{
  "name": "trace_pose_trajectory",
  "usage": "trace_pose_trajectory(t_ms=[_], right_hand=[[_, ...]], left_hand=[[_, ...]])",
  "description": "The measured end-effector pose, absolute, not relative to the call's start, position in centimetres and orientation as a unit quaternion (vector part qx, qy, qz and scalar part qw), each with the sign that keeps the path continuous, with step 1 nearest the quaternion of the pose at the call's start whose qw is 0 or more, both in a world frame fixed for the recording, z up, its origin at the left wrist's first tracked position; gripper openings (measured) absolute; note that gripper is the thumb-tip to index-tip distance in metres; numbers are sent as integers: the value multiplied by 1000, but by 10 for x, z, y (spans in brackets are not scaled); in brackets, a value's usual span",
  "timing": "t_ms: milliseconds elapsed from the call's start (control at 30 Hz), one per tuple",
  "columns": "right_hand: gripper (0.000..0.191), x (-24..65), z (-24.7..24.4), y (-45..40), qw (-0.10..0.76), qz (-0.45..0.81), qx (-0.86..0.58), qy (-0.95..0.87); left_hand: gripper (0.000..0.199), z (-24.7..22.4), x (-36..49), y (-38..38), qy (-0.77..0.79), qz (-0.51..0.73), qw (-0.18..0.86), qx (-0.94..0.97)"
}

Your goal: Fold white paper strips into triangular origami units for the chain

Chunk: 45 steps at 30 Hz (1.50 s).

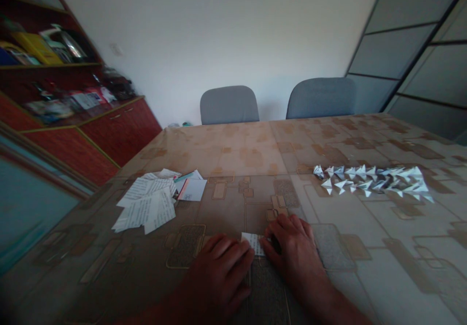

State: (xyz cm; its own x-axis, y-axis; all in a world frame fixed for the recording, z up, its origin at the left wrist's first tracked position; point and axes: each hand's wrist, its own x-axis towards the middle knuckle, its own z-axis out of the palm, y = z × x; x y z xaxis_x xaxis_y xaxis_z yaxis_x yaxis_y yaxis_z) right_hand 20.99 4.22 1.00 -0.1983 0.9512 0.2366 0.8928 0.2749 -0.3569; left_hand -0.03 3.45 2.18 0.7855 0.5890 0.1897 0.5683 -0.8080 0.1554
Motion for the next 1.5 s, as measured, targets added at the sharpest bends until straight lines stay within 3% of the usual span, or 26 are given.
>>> trace_pose_trajectory(t_ms=[67,200,400,1500], right_hand=[[7,211,7,41,224,67,-597,-767],[31,212,-2,35,275,16,-607,-745],[51,204,-13,30,257,-57,-599,-756],[61,226,-24,22,254,-10,-611,-750]], left_hand=[[45,23,0,36,305,113,43,945],[45,21,-1,38,299,120,36,946],[45,21,-1,38,298,120,43,946],[40,25,-19,38,312,143,68,937]])
